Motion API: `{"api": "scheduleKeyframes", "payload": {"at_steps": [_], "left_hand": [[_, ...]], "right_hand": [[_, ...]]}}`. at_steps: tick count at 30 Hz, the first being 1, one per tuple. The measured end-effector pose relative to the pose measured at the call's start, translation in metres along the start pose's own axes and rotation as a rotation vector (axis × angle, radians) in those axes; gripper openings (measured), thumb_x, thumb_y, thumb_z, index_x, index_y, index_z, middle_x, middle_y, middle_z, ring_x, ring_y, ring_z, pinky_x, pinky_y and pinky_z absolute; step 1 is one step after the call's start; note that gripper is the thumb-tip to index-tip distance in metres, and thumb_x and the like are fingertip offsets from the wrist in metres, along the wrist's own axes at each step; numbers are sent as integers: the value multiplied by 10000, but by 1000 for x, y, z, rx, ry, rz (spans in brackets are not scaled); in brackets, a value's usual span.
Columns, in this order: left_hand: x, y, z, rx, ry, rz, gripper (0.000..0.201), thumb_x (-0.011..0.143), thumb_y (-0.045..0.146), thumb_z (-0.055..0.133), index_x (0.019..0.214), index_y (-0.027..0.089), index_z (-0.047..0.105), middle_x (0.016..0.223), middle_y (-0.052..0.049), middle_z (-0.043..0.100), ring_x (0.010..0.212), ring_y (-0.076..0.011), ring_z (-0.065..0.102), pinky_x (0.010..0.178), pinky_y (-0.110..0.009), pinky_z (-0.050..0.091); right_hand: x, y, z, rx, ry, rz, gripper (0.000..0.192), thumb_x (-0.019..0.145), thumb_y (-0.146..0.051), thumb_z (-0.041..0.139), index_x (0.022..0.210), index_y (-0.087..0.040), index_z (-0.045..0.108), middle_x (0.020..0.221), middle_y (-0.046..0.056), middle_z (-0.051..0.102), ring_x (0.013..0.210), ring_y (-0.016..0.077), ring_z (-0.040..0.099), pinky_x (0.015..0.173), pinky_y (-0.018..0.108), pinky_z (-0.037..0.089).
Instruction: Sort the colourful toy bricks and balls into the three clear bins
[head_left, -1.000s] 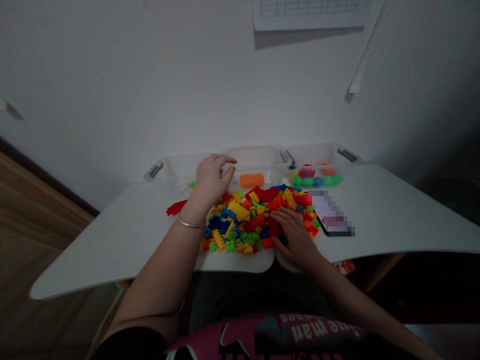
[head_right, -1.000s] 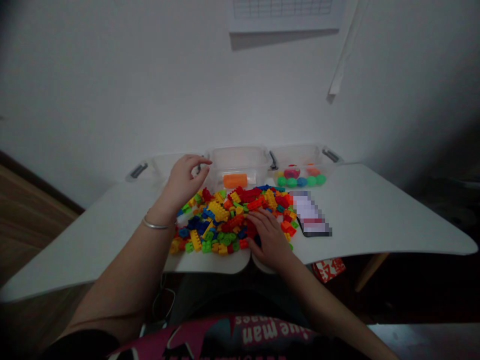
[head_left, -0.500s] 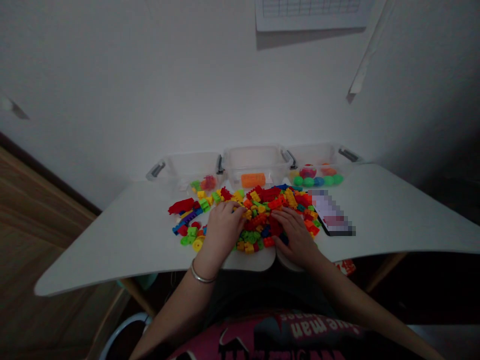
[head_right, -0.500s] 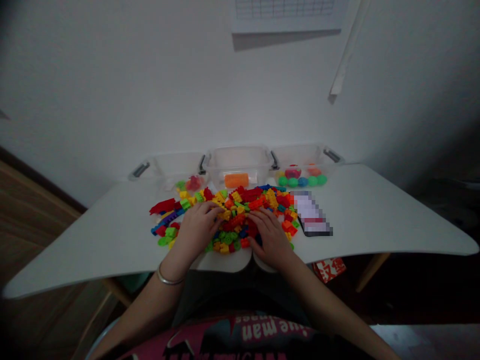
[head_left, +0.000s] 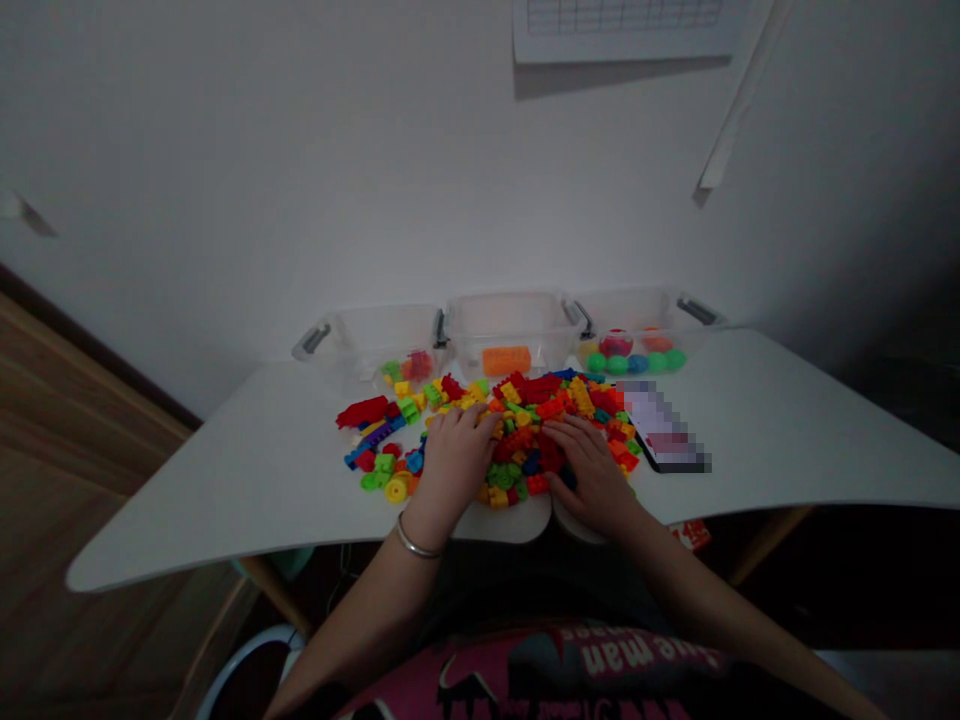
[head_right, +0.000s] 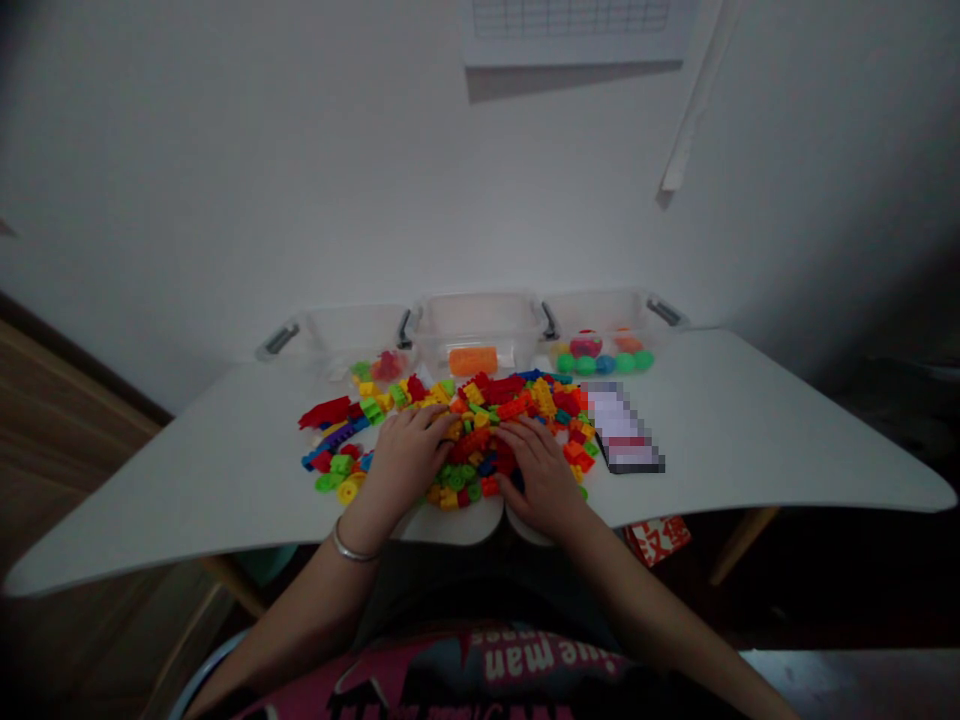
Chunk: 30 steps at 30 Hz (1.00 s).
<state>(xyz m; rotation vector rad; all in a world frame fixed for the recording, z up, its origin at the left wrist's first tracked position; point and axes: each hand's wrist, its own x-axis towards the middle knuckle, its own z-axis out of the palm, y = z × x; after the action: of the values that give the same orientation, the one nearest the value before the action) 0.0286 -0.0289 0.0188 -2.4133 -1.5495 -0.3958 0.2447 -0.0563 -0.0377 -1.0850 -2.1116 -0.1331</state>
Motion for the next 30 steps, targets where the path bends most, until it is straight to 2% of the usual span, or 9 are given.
{"api": "scheduleKeyframes", "payload": {"at_steps": [9, 15, 19, 23, 26, 30], "left_hand": [[1, -3, -1, -26, 77, -24, 241, 869, 212, 616, 1107, 227, 655, 1149, -60, 703, 982, -283, 641, 915, -470, 459], [-1, -16, -4, -233, 206, -94, 228, 853, 200, 635, 1081, 193, 630, 1095, -81, 698, 1016, -272, 642, 905, -427, 492], [-2, -27, -1, -499, 280, -219, 242, 854, 251, 639, 1091, 210, 614, 1090, -78, 685, 999, -248, 657, 897, -405, 519], [-1, -35, 3, -842, 315, -408, 281, 826, 305, 662, 1086, 223, 592, 1103, -57, 655, 869, -200, 685, 823, -380, 561], [1, -38, 5, -1175, 333, -511, 407, 823, 321, 652, 1197, 237, 516, 1152, -56, 612, 799, -157, 703, 757, -332, 586], [2, -38, 6, -1476, 288, -597, 563, 802, 307, 676, 1316, 258, 451, 1108, -39, 613, 809, -138, 713, 819, -324, 600]], "right_hand": [[0, -1, -1, -2, 12, -11, 508, 882, -229, 541, 1379, -185, 442, 1333, 111, 583, 1314, 295, 445, 1109, 551, 402], [0, 0, 0, -3, 6, 2, 504, 883, -228, 542, 1375, -177, 443, 1335, 119, 582, 1316, 294, 439, 1112, 556, 399], [-2, 1, 1, 4, -5, 10, 510, 879, -232, 553, 1376, -182, 450, 1338, 117, 582, 1321, 295, 435, 1116, 560, 395], [-2, 1, 1, 10, -3, 24, 506, 881, -235, 554, 1376, -192, 459, 1335, 111, 584, 1322, 294, 440, 1118, 557, 394], [-2, 1, 0, 17, -9, 32, 506, 884, -236, 545, 1381, -199, 458, 1342, 108, 577, 1326, 293, 439, 1123, 559, 388], [-3, 1, 0, 22, -13, 30, 511, 884, -240, 546, 1385, -193, 456, 1342, 112, 577, 1329, 289, 435, 1128, 559, 383]]}}
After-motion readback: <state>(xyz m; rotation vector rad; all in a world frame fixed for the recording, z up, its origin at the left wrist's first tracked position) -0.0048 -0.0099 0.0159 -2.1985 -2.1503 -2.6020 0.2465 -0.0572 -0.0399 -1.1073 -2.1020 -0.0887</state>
